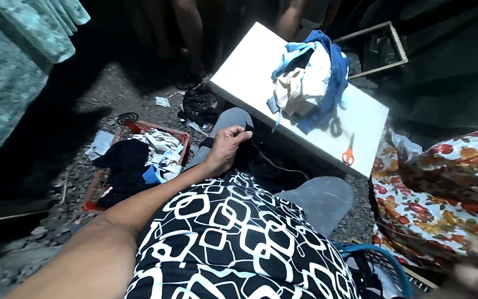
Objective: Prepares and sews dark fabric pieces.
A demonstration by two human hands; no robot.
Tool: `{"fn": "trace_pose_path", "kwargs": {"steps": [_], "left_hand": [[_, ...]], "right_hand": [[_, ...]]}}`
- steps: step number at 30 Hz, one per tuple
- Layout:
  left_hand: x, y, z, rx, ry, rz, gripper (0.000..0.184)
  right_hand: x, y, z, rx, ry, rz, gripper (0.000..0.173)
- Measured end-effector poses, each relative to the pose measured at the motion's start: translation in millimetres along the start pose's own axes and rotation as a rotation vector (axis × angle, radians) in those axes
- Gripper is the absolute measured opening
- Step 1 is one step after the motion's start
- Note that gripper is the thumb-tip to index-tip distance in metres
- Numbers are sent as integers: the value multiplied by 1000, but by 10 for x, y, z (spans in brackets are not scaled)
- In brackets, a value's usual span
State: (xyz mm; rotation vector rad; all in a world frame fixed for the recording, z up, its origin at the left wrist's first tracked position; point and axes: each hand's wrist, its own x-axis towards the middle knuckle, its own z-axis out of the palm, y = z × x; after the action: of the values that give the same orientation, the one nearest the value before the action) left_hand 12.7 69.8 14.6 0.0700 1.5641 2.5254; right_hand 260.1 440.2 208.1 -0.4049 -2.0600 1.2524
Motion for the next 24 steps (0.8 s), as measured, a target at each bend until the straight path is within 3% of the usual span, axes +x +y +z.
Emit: {"fn": "trace_pose_path", "kwargs": {"steps": [1,3,7,10,15,24], "left_hand": [[-20,24,17,-36,-12,-38,10],[-45,50,26,-84,-32,-86,12],[-72,56,16,-109,-46,-93,11],[-77,48,4,-91,-44,-61,8],[-84,53,-15,-89,-83,-9,8],[-87,-25,-26,-114,-129,29,6]], "right_hand": [[69,99,279,9,-183,-123,13],[84,177,1039,8,-348,-246,9],[-75,197,2228,40,-684,-232,8],[-152,180,2777,-7,-790,-212,9],[-197,222,3110,-61,-819,-189,11],[-270,230,3045,-76,-820,-143,14]]}}
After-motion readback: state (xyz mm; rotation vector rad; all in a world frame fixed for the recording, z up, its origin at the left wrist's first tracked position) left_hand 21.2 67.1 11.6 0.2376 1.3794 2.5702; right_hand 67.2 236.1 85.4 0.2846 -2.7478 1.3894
